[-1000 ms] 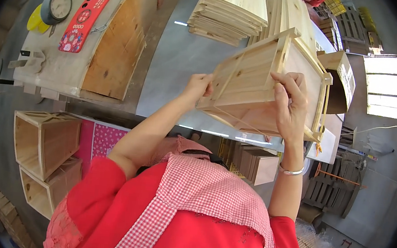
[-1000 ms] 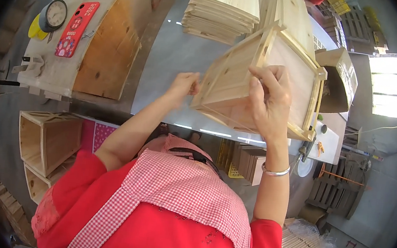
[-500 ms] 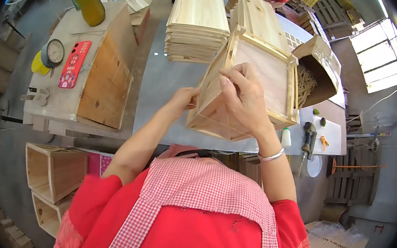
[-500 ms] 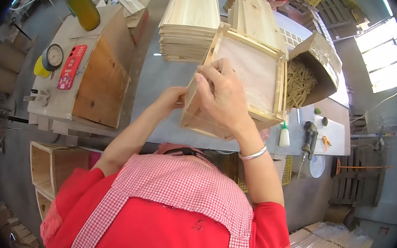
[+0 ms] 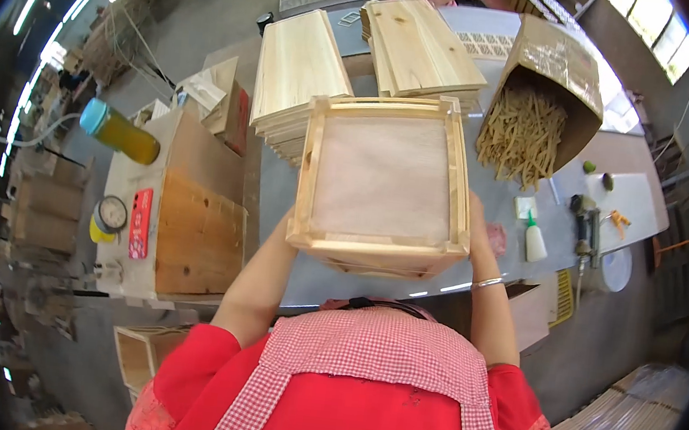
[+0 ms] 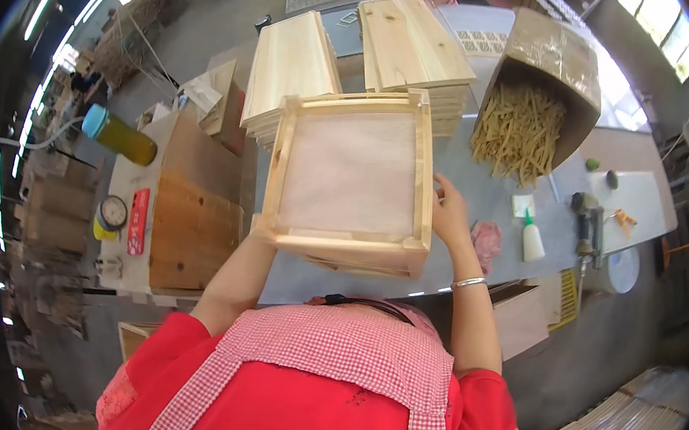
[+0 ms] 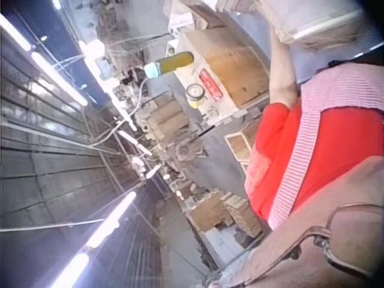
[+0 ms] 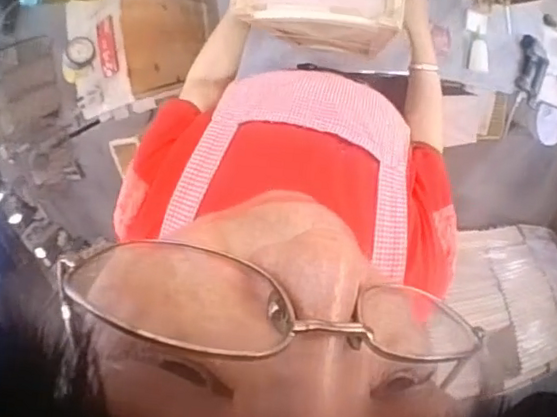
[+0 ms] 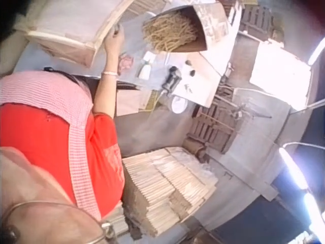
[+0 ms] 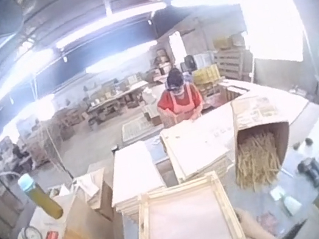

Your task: Applying glue to wooden panels, assembling them into boxes, securing with rubber bands, and finishing with a nail gun.

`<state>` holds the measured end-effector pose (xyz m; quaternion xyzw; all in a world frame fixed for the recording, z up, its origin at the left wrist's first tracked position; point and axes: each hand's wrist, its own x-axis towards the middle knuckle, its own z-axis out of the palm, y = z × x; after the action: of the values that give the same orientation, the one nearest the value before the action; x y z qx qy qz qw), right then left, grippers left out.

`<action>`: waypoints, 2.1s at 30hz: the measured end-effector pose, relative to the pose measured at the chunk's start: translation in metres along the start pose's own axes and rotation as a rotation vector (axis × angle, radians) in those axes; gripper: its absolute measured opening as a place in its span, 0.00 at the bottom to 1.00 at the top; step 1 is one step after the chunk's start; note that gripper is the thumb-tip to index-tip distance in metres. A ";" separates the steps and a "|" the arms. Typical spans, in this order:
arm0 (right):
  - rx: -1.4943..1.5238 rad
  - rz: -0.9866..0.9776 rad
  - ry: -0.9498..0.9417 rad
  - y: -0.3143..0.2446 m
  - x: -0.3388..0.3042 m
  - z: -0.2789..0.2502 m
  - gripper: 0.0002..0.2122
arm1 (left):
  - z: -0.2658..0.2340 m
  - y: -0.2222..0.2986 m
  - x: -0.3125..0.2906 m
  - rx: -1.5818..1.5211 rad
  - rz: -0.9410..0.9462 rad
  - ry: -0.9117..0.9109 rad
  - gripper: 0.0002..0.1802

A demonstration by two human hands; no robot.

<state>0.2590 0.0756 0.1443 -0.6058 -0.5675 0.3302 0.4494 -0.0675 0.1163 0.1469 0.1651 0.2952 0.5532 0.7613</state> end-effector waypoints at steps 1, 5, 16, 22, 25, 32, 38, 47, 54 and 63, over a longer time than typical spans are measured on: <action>0.003 0.006 0.002 0.009 0.003 0.009 0.15 | 0.002 0.000 -0.008 -0.008 0.011 0.008 0.32; -0.019 -0.046 0.088 0.040 0.005 0.021 0.11 | 0.012 0.009 -0.033 -0.015 0.015 0.039 0.32; 0.305 0.044 -0.013 -0.083 -0.005 -0.052 0.18 | 0.091 0.064 -0.089 0.275 0.060 0.119 0.33; 0.235 -0.045 -0.179 -0.171 -0.009 -0.049 0.24 | 0.144 0.081 -0.123 0.994 0.227 0.030 0.36; 0.401 -0.227 -0.175 -0.175 -0.012 -0.046 0.24 | 0.149 0.084 -0.135 0.928 0.270 -0.044 0.35; 0.409 -0.207 -0.158 -0.160 -0.007 -0.039 0.24 | 0.135 0.058 -0.142 0.828 0.383 0.066 0.32; 0.535 -0.220 -0.283 -0.147 -0.001 -0.041 0.24 | 0.137 0.059 -0.149 0.819 0.371 0.040 0.31; 0.200 -0.103 0.053 -0.159 -0.013 -0.058 0.14 | 0.109 0.055 -0.144 0.842 0.363 0.240 0.25; 0.179 -0.066 -0.351 -0.150 -0.143 -0.052 0.15 | 0.090 0.118 -0.041 0.675 0.291 0.071 0.33; 0.276 0.007 0.007 -0.140 -0.074 -0.023 0.21 | 0.080 0.124 -0.131 0.646 0.037 -0.021 0.42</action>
<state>0.2151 -0.0081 0.2740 -0.5412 -0.5131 0.4045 0.5294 -0.1366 0.0406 0.3153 0.4094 0.4447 0.4428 0.6623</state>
